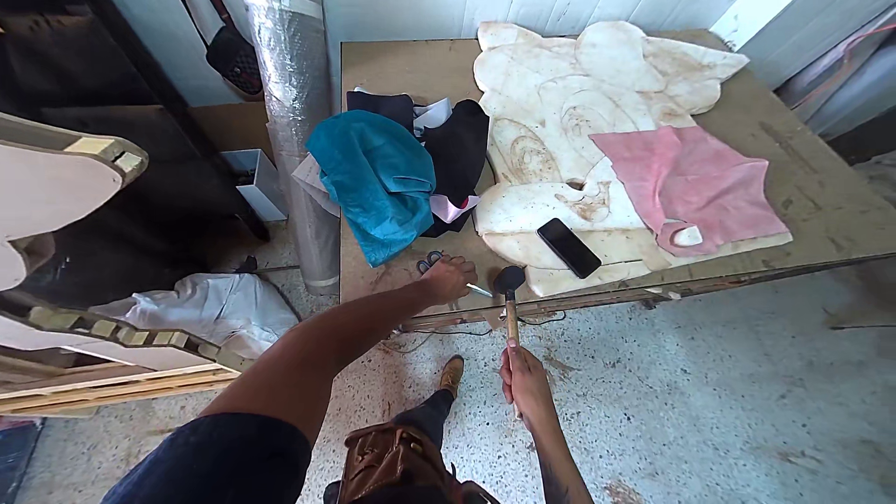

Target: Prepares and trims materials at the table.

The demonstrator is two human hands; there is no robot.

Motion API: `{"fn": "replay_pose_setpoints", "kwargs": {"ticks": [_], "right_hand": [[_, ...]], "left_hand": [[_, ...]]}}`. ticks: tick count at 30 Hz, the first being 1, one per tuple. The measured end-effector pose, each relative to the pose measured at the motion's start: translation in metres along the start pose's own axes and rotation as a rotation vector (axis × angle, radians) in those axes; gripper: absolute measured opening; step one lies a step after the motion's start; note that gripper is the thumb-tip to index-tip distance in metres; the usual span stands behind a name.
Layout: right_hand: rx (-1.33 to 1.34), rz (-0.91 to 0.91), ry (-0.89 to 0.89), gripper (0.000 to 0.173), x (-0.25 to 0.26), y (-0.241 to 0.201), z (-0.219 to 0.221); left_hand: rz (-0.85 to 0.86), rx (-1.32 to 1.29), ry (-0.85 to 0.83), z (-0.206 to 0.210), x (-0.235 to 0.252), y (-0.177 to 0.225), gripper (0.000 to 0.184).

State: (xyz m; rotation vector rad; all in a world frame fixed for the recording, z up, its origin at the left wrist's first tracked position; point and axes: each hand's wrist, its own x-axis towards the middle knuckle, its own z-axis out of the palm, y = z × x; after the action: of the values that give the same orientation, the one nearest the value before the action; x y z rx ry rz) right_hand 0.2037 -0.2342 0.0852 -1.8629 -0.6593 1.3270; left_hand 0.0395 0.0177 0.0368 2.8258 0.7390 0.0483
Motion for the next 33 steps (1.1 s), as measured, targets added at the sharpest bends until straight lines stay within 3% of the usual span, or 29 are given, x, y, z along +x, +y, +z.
{"fn": "replay_pose_setpoints", "kwargs": {"ticks": [9, 18, 21, 24, 28, 33], "right_hand": [[0.004, 0.008, -0.016, 0.056, -0.005, 0.001, -0.002], [-0.169, 0.019, -0.003, 0.061, 0.018, 0.027, 0.014], [-0.195, 0.027, -0.002, 0.061, 0.019, 0.03, 0.013], [-0.208, 0.031, 0.004, 0.06, 0.022, 0.034, 0.013], [-0.25, 0.04, 0.005, 0.061, 0.025, 0.038, 0.013], [-0.286, 0.049, -0.002, 0.062, 0.024, 0.038, 0.009]], "left_hand": [[0.109, 0.061, 0.05, 0.002, 0.003, 0.001, 0.023], [0.015, 0.011, 0.124, 0.0, -0.006, -0.006, 0.028], [-0.171, -0.083, 0.208, -0.012, -0.027, -0.026, 0.047], [-0.496, -0.247, 0.237, -0.015, -0.049, -0.041, 0.063], [-0.78, -0.454, 0.106, -0.021, -0.046, -0.048, 0.066], [-0.864, -0.684, 0.02, -0.024, -0.04, -0.057, 0.051]]}}
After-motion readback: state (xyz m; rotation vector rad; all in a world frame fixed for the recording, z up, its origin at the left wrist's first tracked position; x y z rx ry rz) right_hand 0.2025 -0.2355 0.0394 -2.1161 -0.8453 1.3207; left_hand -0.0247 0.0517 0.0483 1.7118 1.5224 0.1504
